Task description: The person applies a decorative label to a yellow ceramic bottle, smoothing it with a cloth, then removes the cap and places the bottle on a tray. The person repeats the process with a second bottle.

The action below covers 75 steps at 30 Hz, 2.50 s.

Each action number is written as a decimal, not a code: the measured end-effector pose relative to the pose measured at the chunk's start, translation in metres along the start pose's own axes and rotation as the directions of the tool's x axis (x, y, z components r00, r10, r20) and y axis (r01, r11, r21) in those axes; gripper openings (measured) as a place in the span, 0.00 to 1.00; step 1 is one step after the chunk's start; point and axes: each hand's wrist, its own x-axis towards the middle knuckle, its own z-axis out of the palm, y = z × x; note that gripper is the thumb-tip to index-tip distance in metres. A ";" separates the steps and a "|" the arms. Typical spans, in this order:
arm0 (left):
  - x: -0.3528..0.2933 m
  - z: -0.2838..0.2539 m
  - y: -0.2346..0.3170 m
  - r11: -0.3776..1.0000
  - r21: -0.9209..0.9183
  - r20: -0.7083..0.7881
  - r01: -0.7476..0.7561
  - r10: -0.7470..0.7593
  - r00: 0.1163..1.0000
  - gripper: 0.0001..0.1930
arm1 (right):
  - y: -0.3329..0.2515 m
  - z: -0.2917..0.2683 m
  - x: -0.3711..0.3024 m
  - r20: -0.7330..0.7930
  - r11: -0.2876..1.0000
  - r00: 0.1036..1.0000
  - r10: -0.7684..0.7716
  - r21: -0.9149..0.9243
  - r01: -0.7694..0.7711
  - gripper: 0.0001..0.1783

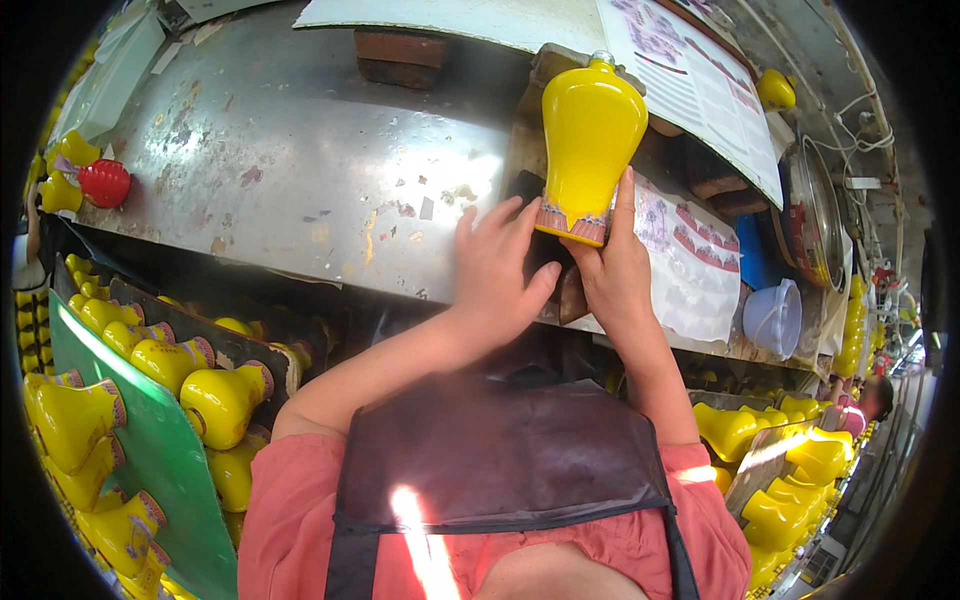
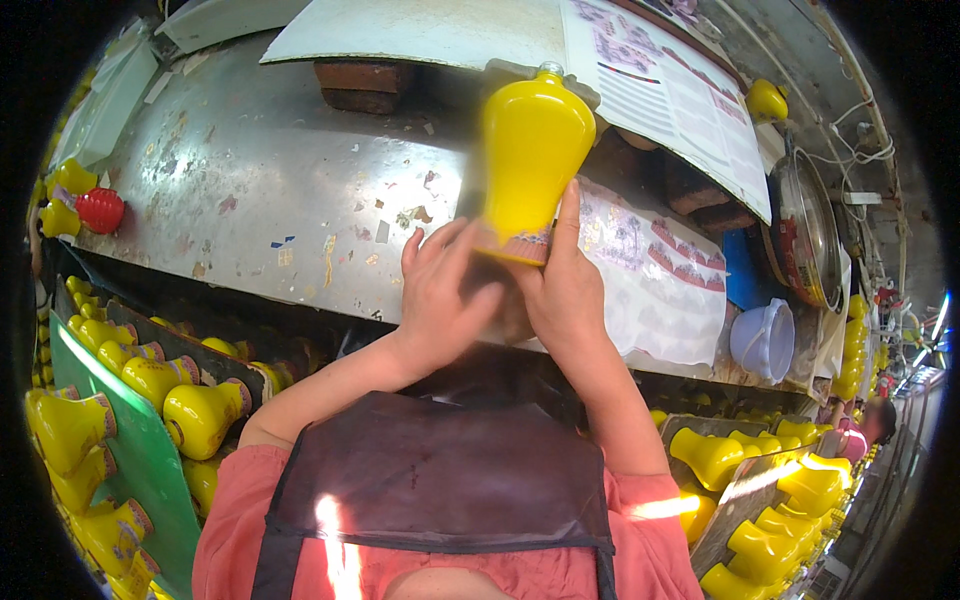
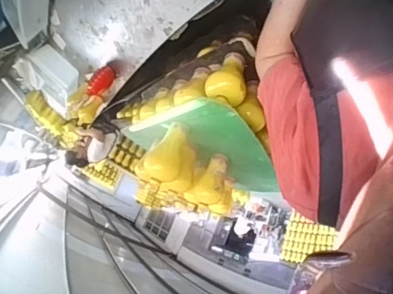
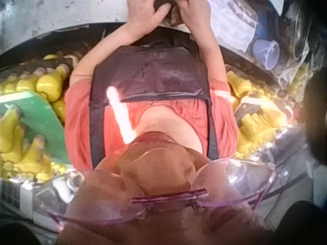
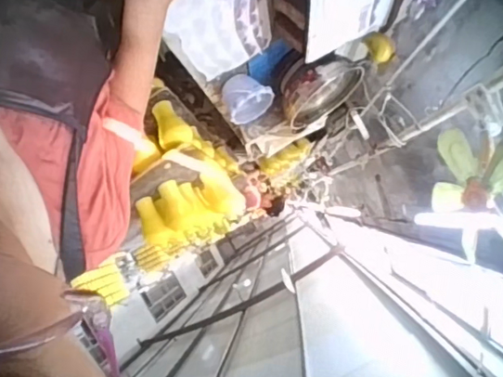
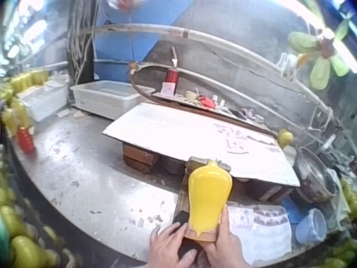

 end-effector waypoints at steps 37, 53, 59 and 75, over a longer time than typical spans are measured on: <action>0.002 -0.004 0.010 0.991 -0.110 0.079 0.073 -0.065 0.995 0.41 | 0.003 -0.005 0.002 0.037 0.998 0.999 -0.011 -0.060 0.013 0.57; 0.061 -0.001 0.006 0.959 0.165 0.026 -0.232 0.231 0.973 0.45 | -0.011 -0.049 0.013 0.022 0.998 1.000 0.006 -0.064 -0.004 0.50; 0.058 -0.007 -0.005 0.991 -0.025 0.022 -0.133 0.133 0.991 0.47 | 0.010 -0.047 0.027 0.164 0.986 0.974 0.158 0.034 -0.165 0.43; 0.048 -0.005 -0.020 0.904 -0.397 0.189 0.161 -0.091 0.978 0.44 | 0.050 -0.034 0.013 0.354 0.827 0.935 0.030 0.517 -0.222 0.19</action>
